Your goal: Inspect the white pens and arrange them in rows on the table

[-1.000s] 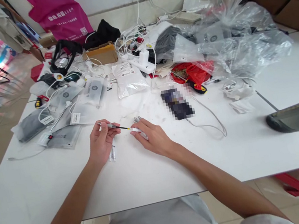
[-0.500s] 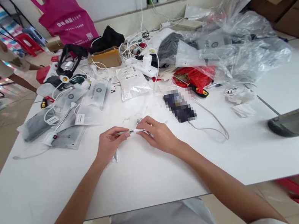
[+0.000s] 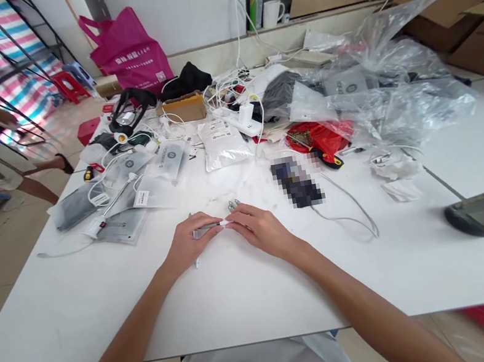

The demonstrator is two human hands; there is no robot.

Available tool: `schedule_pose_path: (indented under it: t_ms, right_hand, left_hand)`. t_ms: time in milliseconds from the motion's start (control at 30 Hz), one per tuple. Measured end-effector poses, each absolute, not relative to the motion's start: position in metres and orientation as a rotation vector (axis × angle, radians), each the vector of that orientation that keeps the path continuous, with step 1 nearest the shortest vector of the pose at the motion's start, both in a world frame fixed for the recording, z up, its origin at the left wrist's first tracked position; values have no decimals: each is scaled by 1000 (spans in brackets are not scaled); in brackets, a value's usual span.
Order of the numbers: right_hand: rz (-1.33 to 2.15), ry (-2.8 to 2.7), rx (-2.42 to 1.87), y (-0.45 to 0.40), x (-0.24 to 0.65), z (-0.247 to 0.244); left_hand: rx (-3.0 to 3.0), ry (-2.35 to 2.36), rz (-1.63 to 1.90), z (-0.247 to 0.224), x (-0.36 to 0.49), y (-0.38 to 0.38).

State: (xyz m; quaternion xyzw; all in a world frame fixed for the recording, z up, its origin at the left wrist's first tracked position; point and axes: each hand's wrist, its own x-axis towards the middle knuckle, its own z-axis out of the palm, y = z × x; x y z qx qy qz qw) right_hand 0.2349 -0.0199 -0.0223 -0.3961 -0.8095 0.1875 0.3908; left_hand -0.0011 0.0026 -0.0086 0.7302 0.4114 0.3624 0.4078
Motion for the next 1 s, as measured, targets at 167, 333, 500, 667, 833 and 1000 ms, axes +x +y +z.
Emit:
schedule_pose_path:
  t_ms: [167,333,500,667,833,1000]
  right_hand:
    - [496,-2063,-1044,-22,234,-21]
    - [532,-2087,-1086,-23,233,-18]
    - [536,-2115,-1114,-25,232,-18]
    - [524,-2119,-1139,-25,232,-18]
    - [507,-2110,-1118,-25,233,-17]
    - [443,-2100,-1100,-24,234,-18]
  left_hand:
    - [1874,1032,1002,-17,-2,4]
    - [2007,977,1116,-24,-1,5]
    - [2110,936,1151,-27,-1,7]
    - [2153,932,1171,-29,0,7]
    - [2141,922,1202,-27,-1,8]
    - [2108,927,1188,-25,-2,8]
